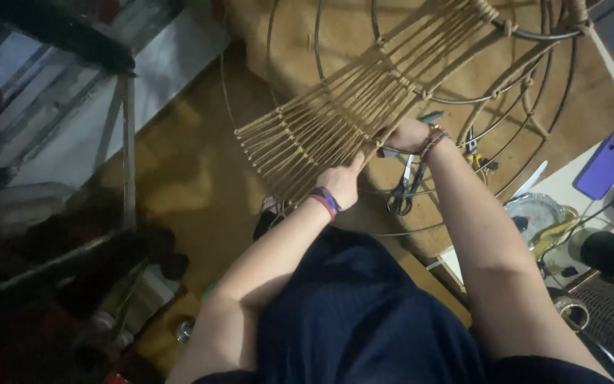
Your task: Weaving and securing reeds to a circular frame using a hot glue gun and scissors to create a furniture structure.
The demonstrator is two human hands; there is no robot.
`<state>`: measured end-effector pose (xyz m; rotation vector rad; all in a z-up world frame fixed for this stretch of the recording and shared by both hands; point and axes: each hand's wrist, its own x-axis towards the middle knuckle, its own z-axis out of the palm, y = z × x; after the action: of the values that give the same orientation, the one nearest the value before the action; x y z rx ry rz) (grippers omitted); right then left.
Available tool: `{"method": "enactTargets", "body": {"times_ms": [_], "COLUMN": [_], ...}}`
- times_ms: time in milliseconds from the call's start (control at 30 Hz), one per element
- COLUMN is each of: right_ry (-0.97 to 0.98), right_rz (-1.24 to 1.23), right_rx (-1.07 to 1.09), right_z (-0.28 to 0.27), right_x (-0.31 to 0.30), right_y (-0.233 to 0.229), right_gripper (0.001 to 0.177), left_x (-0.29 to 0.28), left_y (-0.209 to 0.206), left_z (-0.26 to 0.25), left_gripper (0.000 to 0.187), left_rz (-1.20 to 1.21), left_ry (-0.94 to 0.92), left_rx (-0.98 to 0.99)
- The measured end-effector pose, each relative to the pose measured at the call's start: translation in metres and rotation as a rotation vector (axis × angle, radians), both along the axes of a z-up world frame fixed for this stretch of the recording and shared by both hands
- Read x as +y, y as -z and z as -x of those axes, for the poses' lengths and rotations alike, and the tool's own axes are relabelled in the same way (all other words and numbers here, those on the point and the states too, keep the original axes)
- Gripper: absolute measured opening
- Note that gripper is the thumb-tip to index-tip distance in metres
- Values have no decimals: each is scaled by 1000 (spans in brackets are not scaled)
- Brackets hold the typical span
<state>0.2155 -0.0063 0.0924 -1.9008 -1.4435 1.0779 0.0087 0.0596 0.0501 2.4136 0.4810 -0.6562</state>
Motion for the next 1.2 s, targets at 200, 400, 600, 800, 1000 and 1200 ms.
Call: {"method": "enactTargets", "body": {"times_ms": [200,400,600,800,1000,1200], "right_ry": [98,211,369,537,544,757], "right_rz": [-86,-231,-324,-420,-439,-405], "right_rx": [-81,-212,-336,-460,-530,-482], "right_z": [-2,-19,-24,-28,-33,14], "right_x": [2,20,-4,-17,-22,-43], "right_y": [4,1,4,6,2,-38], "right_gripper": [25,16,10,14,21,10], "left_x": [14,16,-2,10,27,59], "left_y": [-40,-136,-143,-126,-105,-93], "left_z": [-7,-21,-46,-61,-91,-82], "left_gripper": [85,62,69,51,30,7], "left_rz": [196,-119,-418,-433,-524,-450], "left_ry": [-67,25,8,-18,87,204], "left_rx": [45,-347,-587,-538,-515,-1105]}}
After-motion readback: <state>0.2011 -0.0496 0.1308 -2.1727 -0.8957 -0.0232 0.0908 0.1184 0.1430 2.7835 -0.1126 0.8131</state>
